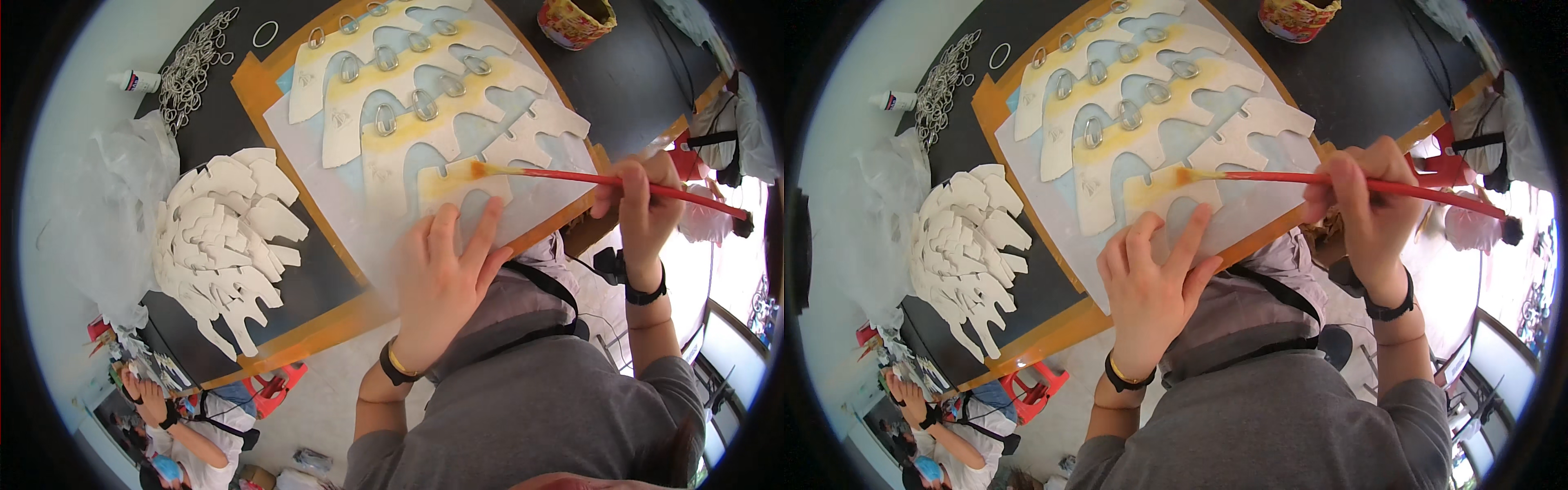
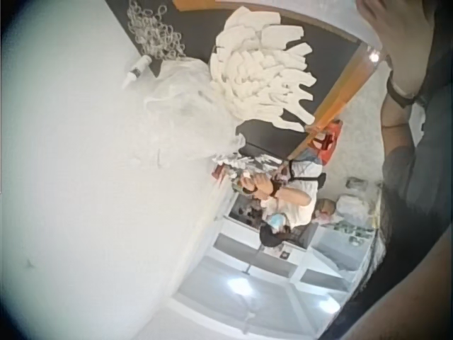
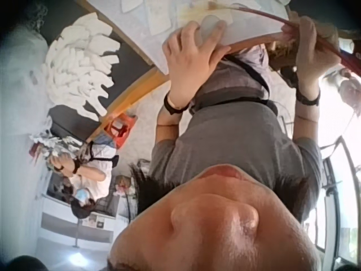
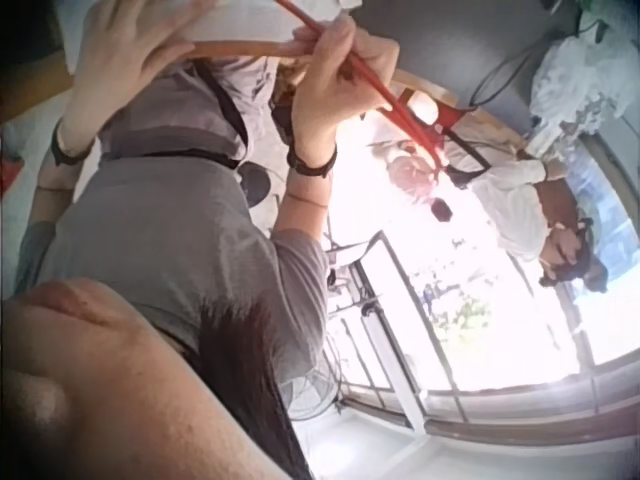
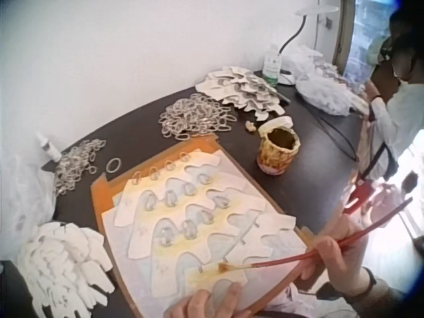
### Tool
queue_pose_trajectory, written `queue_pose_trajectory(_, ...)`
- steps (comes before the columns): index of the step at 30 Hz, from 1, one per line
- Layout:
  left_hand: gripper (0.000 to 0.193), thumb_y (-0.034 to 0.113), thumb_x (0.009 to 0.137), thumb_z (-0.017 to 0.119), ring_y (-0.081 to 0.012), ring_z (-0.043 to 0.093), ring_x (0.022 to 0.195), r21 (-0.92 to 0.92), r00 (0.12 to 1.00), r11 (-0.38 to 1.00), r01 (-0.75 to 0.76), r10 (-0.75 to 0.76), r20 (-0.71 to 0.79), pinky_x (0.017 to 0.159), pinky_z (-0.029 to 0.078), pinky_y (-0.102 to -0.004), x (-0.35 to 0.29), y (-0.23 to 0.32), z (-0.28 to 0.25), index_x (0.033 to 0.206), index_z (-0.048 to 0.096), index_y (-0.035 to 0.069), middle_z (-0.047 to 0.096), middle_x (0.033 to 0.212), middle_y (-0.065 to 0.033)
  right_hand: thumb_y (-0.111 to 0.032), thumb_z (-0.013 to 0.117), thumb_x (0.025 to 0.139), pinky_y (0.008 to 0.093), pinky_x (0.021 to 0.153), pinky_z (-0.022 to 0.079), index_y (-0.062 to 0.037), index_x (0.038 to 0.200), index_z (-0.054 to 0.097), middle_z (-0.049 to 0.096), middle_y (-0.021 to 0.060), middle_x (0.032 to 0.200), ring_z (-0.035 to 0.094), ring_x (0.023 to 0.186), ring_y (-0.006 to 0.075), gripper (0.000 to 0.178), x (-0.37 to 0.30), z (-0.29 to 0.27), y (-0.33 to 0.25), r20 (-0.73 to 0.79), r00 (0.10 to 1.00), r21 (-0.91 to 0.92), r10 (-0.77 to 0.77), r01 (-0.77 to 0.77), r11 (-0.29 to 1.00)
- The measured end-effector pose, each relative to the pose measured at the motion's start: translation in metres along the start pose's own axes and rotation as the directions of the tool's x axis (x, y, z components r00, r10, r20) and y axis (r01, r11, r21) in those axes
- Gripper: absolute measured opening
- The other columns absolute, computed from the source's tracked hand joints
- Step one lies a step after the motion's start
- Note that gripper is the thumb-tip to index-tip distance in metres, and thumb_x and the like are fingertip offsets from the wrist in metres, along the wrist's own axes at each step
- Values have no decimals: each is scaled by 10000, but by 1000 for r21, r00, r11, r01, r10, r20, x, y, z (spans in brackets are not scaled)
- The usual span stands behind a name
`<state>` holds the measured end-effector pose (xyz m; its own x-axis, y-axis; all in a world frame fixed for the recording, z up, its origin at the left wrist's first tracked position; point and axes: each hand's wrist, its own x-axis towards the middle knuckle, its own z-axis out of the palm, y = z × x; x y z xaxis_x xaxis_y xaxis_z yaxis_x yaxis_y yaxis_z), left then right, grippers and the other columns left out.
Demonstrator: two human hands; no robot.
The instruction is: Applying adhesive to shoe upper components using a paintbrush and template.
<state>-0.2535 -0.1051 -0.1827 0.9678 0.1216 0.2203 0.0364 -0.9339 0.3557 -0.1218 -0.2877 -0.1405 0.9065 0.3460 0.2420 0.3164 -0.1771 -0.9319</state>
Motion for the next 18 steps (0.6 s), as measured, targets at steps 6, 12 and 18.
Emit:
queue_pose_trajectory(6, 494, 408, 833, 647, -265, 446, 975, -8, 1000, 1000, -3, 3, 8, 851, 370, -408, 2, 1, 0, 1304, 547, 297, 461, 1104, -70, -83, 510, 949, 207, 469, 472, 6, 837, 472, 627, 131, 670, 606, 508, 132, 148, -8, -8, 4, -10, 976, -60, -217, 216, 975)
queue_pose_trajectory(12, 500, 402, 829, 651, -266, 444, 972, 2, 1000, 1000, 6, -6, 9, 850, 368, -405, -1, 0, 0, 1306, 544, 300, 461, 1103, -72, -84, 503, 955, 211, 498, 489, 0, 859, 483, 640, 133, 711, 624, 544, 136, 129, -6, -1, 0, 54, 990, -31, -128, 130, 991)
queue_pose_trajectory(18, 502, 387, 831, 653, -267, 444, 971, -5, 1000, 1000, 5, -4, 15, 847, 366, -404, 2, 2, -1, 1312, 537, 302, 457, 1102, -71, -109, 503, 962, 210, 488, 491, 9, 883, 480, 640, 138, 703, 625, 534, 144, 144, -9, -8, -1, -27, 984, -54, -175, 173, 983)
